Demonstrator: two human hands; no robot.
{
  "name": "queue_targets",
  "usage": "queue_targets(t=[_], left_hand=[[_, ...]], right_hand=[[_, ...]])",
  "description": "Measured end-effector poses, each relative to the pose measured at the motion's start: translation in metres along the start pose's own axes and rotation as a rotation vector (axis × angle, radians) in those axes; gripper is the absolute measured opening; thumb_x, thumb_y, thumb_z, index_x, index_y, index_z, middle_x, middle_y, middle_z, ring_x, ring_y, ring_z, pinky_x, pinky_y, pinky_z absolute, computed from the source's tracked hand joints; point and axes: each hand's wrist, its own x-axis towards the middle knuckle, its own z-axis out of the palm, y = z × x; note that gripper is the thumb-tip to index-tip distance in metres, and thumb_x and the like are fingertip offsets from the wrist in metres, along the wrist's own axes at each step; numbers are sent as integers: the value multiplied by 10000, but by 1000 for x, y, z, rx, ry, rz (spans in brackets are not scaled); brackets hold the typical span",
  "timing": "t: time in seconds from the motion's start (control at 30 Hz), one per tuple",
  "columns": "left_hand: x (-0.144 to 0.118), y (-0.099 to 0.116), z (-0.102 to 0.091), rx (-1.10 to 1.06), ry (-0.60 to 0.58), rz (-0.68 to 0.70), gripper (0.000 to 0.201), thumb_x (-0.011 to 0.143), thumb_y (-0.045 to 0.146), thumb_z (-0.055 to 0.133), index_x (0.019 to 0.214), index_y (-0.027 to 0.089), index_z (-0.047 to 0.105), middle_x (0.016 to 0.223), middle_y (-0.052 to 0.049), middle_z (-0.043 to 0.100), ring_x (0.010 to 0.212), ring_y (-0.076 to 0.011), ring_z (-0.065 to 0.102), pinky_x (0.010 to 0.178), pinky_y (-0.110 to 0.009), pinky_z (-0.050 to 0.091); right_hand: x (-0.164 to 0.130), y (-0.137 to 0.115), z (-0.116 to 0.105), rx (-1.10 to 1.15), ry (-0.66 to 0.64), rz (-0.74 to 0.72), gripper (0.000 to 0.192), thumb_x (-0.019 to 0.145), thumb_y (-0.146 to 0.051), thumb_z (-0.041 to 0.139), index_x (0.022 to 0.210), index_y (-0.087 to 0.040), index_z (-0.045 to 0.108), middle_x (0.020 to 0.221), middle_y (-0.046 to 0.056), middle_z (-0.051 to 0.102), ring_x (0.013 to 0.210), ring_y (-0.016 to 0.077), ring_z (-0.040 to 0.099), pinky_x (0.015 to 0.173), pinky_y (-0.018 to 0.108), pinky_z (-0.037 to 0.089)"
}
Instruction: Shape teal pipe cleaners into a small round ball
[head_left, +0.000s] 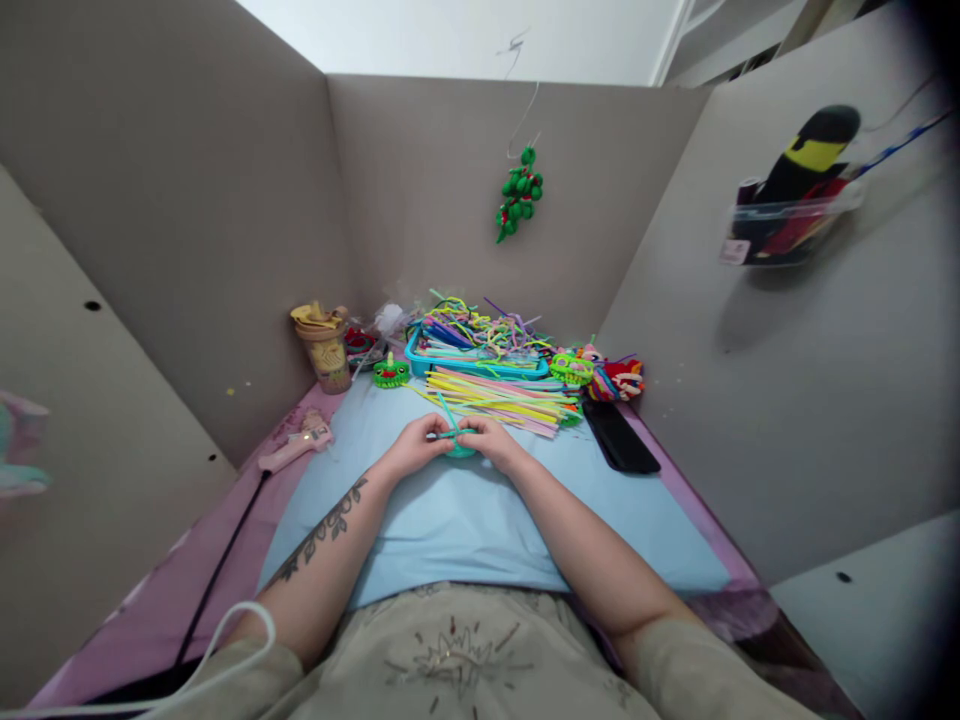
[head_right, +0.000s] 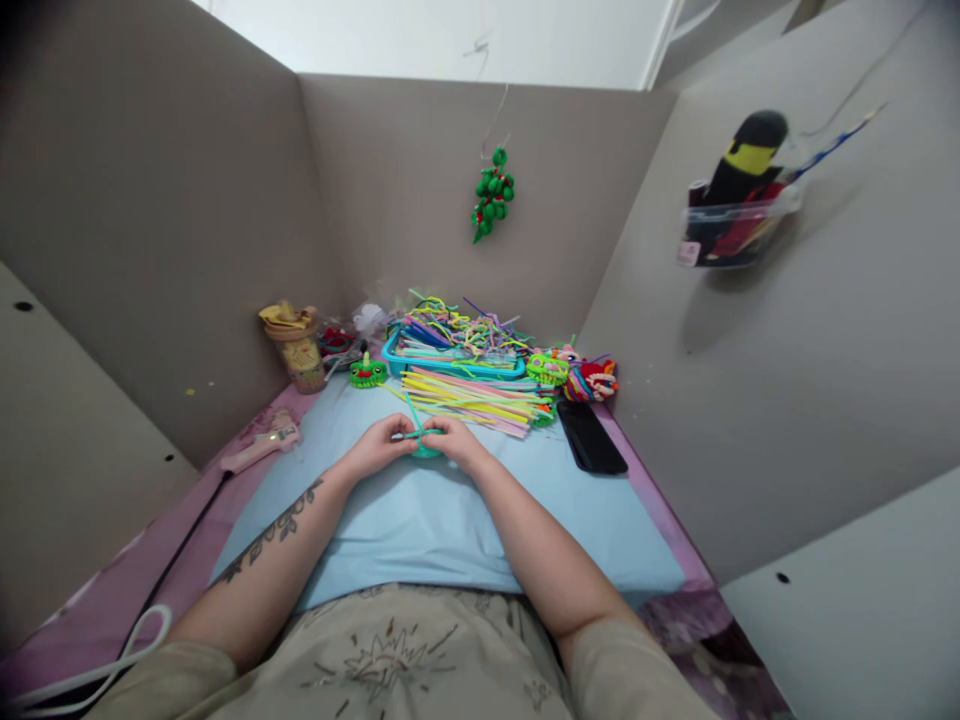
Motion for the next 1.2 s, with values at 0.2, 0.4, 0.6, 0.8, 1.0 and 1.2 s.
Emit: queue_targets(t=[0.2,0.4,0.6,0.8,1.0,1.2], left_hand=[[0,0,0,-27,-12,-16,211,641,259,672,785,149,564,756,-1,570,725,-127,524,654,-236,447],[0,1,-3,-19,-12,-52,256,633,294,684,822,136,618,776,-22,606,735,-141,539,655,-241,443],[5,2,9,-161,66,-126,347,708,452,620,802,120,652,724,-36,638,671,-145,550,623,-246,430],[7,5,26,-185,262,-104,303,651,421,680,735,134,632,721,-24,626,684,-146,551,631,-245,429],[0,6,24,-239,351,-88,249,669,389,656,706,149,600,687,-5,604,676,-137,543,611,-236,418],[-5,5,23,-277,425,-149,254,644,382,671,663,149,573,609,24,559,609,-112,507,591,-228,392]], right_hand=[[-1,-3,-1,-70,5,56,129,610,-256,617,692,-161,585,555,-56,507,525,81,419,517,203,312],[-2,-6,-1,-137,13,83,108,621,-257,596,657,-158,570,538,-55,488,516,77,399,496,200,296],[-1,-3,0,-129,14,71,77,628,-228,574,655,-158,591,526,-54,495,504,76,393,502,206,299],[-1,-3,1,-197,31,12,107,645,-228,567,687,-153,631,568,-36,535,547,92,434,526,205,329],[-4,-10,5,-182,13,-53,132,661,-267,590,708,-148,621,632,-23,562,591,101,474,581,219,367],[-5,-8,4,-74,21,-51,231,656,-344,650,773,-146,618,664,-15,580,584,98,488,586,226,375]])
